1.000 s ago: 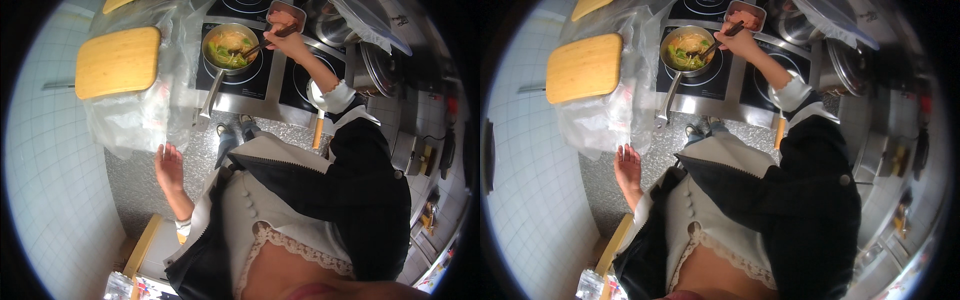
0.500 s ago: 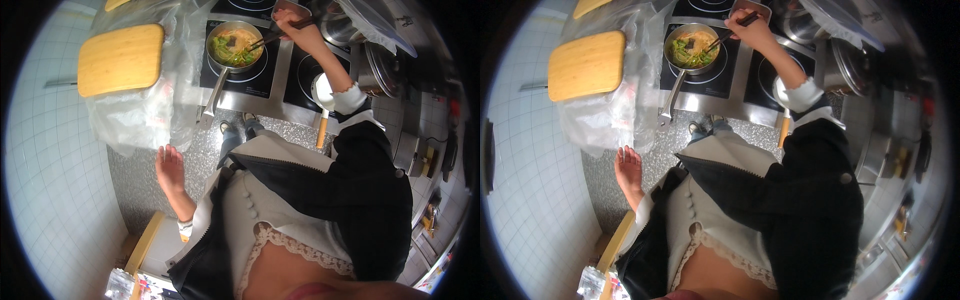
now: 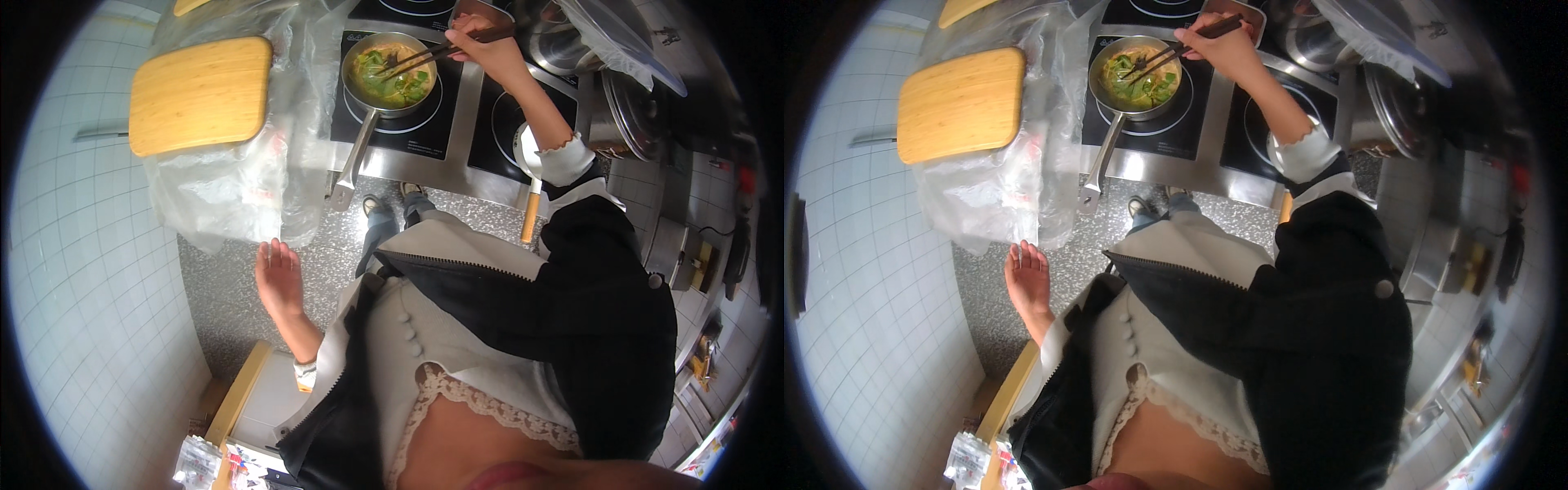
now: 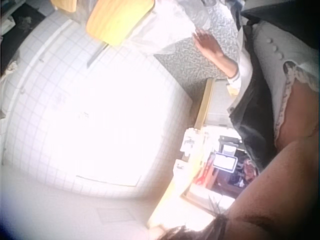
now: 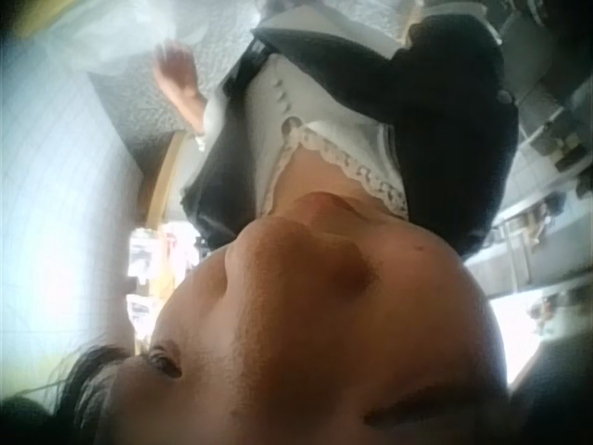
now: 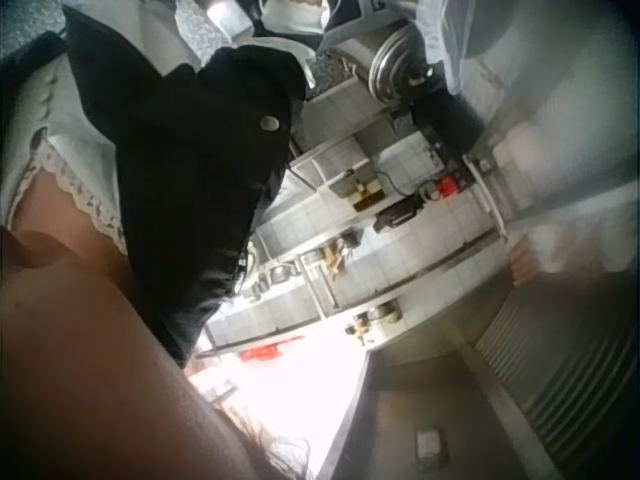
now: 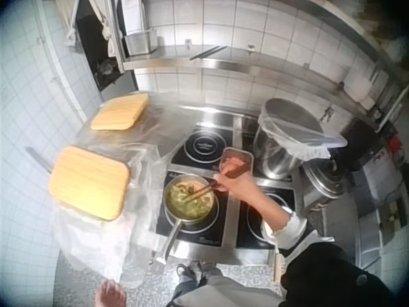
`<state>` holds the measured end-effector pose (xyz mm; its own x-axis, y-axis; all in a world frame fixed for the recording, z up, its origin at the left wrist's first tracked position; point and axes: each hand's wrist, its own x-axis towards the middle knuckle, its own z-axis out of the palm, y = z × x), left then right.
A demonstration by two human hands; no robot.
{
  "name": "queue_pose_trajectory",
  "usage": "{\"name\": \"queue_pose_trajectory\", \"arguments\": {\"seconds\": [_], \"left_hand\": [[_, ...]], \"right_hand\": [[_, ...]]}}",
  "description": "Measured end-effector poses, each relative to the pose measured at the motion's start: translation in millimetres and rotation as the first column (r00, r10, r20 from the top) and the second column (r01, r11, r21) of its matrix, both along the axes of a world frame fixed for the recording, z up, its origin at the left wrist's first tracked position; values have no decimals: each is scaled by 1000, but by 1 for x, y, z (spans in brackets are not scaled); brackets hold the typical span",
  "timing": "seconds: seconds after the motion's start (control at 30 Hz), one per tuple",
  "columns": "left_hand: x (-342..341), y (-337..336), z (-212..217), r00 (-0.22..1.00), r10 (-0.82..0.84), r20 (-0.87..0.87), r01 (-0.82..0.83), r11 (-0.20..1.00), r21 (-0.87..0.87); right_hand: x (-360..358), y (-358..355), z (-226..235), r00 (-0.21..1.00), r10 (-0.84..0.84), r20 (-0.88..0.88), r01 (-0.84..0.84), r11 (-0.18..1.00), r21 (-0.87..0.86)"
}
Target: The person operates a touchscreen POS, then cooks noodles and vegetables in a pot on an induction stove. They stir the contents with chopsticks, transfer the cooked noodles into a bowl, add a topping, and place the bowl on a counter.
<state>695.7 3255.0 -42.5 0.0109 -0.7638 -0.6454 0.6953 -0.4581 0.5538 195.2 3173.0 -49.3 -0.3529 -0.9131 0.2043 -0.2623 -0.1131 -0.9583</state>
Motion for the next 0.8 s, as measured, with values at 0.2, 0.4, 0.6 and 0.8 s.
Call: {"name": "queue_pose_trajectory", "arguments": {"seconds": [0.2,0.4,0.6,0.8], "left_hand": [[-3,-2,0,998,-53,-26,51,996,-68],[2,13,-1,1000,-2,-3,2,994,-112],[43,72,31,955,242,170,-203,954,-220],[77,166,57,802,569,183,-519,815,-257]], "right_hand": [[19,9,1,922,53,-385,14,986,168],[27,10,-61,965,225,-133,-207,969,136],[-6,-74,-82,710,213,-672,-277,961,13],[-16,-121,-88,570,314,-759,-335,933,133]]}}
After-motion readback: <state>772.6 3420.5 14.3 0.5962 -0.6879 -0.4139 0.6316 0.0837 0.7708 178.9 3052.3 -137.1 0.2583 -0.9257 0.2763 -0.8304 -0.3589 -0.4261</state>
